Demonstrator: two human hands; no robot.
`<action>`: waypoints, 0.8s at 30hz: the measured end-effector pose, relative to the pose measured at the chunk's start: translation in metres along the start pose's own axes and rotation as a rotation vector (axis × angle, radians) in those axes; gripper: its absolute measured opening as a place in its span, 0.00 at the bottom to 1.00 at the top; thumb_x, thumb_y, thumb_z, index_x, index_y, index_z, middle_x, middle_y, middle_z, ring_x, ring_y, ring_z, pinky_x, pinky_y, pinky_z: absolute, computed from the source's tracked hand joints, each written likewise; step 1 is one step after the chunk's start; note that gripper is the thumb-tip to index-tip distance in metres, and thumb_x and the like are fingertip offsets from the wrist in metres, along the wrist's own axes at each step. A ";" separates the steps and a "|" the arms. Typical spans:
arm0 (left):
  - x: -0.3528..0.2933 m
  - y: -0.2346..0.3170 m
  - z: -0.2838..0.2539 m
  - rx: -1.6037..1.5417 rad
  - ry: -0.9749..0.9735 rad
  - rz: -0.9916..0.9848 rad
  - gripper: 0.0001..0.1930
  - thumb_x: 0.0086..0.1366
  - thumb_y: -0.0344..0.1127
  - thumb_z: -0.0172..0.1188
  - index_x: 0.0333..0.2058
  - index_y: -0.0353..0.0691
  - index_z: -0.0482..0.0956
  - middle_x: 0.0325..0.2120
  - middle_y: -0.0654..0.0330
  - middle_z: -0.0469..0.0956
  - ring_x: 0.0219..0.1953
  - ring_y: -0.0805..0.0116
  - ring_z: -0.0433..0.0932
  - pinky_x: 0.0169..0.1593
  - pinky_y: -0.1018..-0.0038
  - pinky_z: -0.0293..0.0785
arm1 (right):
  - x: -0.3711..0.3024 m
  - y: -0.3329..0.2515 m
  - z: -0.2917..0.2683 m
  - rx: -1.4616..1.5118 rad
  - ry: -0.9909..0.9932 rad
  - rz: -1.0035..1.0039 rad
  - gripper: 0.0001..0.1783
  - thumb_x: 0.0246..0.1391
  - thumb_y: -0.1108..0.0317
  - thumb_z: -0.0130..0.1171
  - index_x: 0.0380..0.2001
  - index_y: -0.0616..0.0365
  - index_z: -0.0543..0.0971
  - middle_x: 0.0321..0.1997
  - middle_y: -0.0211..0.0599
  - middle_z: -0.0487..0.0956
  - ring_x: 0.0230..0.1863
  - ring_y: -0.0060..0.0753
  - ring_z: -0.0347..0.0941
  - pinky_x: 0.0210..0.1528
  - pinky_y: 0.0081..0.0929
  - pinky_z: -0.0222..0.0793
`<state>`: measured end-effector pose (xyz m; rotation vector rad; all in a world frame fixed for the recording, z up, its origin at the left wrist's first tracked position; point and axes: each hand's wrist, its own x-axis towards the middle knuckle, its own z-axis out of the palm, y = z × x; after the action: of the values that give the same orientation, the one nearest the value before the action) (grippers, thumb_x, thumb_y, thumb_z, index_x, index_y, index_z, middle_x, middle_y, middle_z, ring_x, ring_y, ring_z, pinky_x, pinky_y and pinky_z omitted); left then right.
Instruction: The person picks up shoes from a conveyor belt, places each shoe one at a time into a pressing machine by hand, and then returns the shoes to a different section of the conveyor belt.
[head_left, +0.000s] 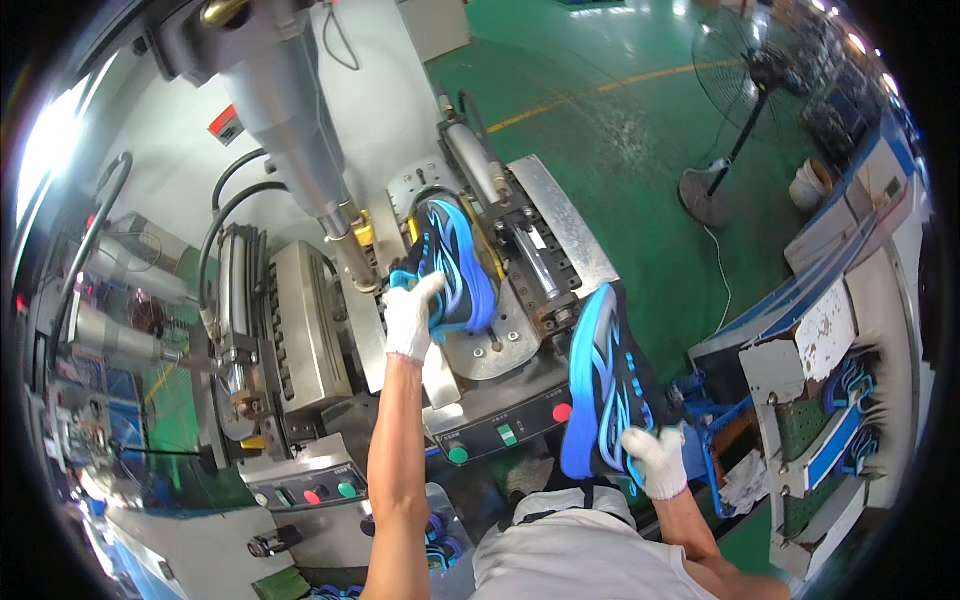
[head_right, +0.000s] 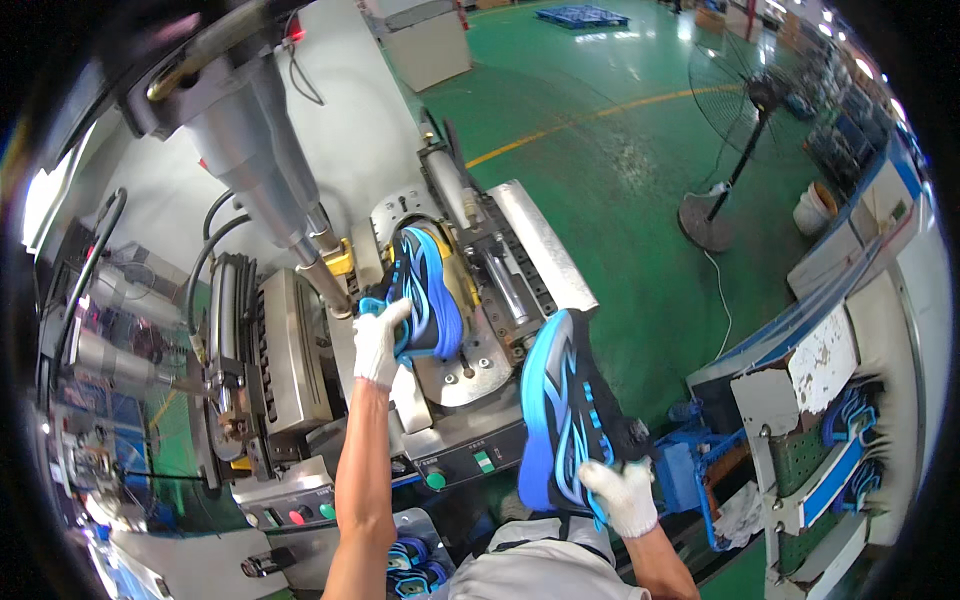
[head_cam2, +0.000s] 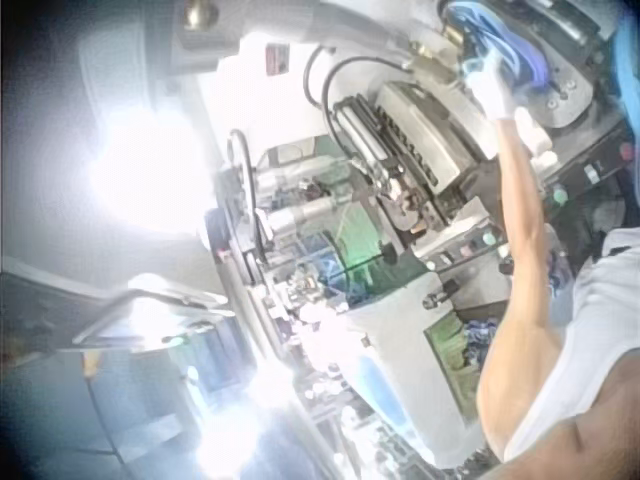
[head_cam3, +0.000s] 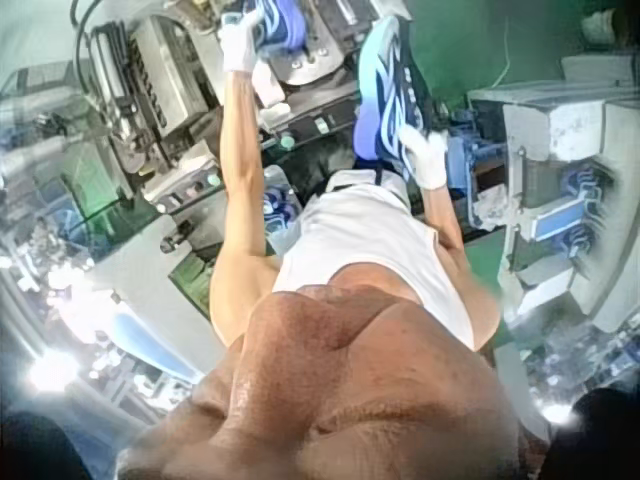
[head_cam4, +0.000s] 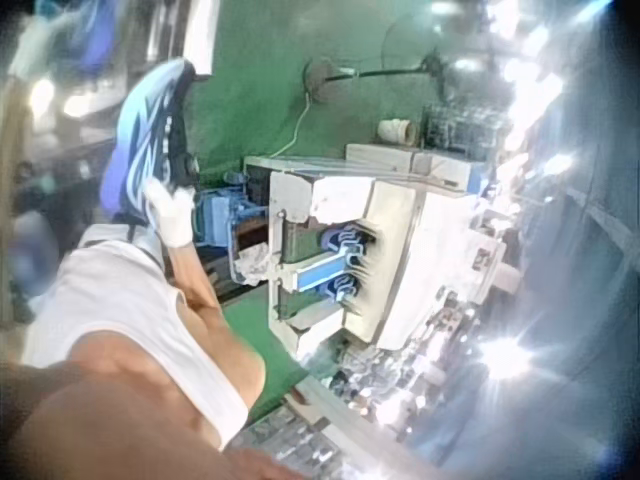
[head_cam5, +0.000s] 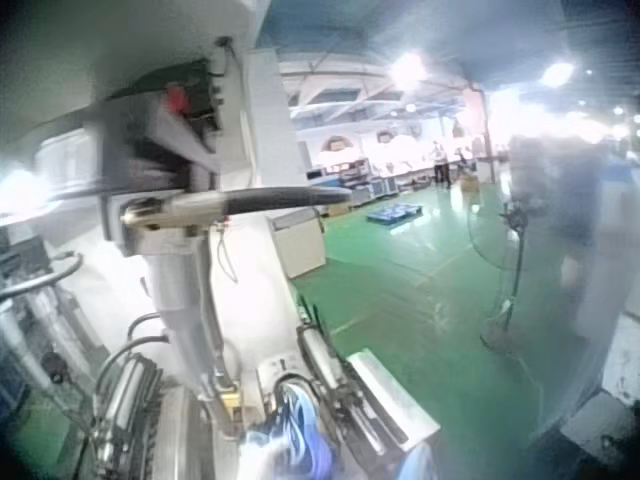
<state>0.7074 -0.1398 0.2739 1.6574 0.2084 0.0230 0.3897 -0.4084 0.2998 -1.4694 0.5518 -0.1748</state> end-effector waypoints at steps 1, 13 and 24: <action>-0.041 0.022 -0.006 -0.093 -0.062 -0.021 0.14 0.59 0.35 0.75 0.41 0.37 0.83 0.31 0.70 0.80 0.26 0.79 0.72 0.31 0.76 0.71 | 0.022 0.000 0.012 -0.018 -0.030 -0.037 0.11 0.56 0.64 0.73 0.33 0.61 0.85 0.29 0.25 0.81 0.27 0.18 0.73 0.31 0.24 0.69; -0.469 -0.021 -0.212 0.364 0.476 -0.498 0.24 0.54 0.41 0.78 0.47 0.38 0.82 0.52 0.47 0.81 0.48 0.53 0.81 0.55 0.59 0.77 | 0.322 -0.008 0.340 -1.266 -0.428 -0.358 0.22 0.51 0.58 0.59 0.46 0.56 0.88 0.58 0.56 0.82 0.61 0.53 0.80 0.61 0.43 0.76; -0.547 -0.262 -0.255 0.470 1.268 -0.969 0.41 0.56 0.46 0.72 0.64 0.33 0.65 0.52 0.41 0.79 0.54 0.42 0.80 0.59 0.56 0.75 | 0.374 0.044 0.289 -1.098 -0.321 -0.589 0.38 0.50 0.44 0.67 0.48 0.73 0.83 0.55 0.61 0.84 0.59 0.52 0.81 0.58 0.42 0.73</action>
<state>0.1019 0.0508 0.0994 1.6054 2.0666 0.3078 0.8345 -0.3099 0.1659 -2.6505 -0.1310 -0.0827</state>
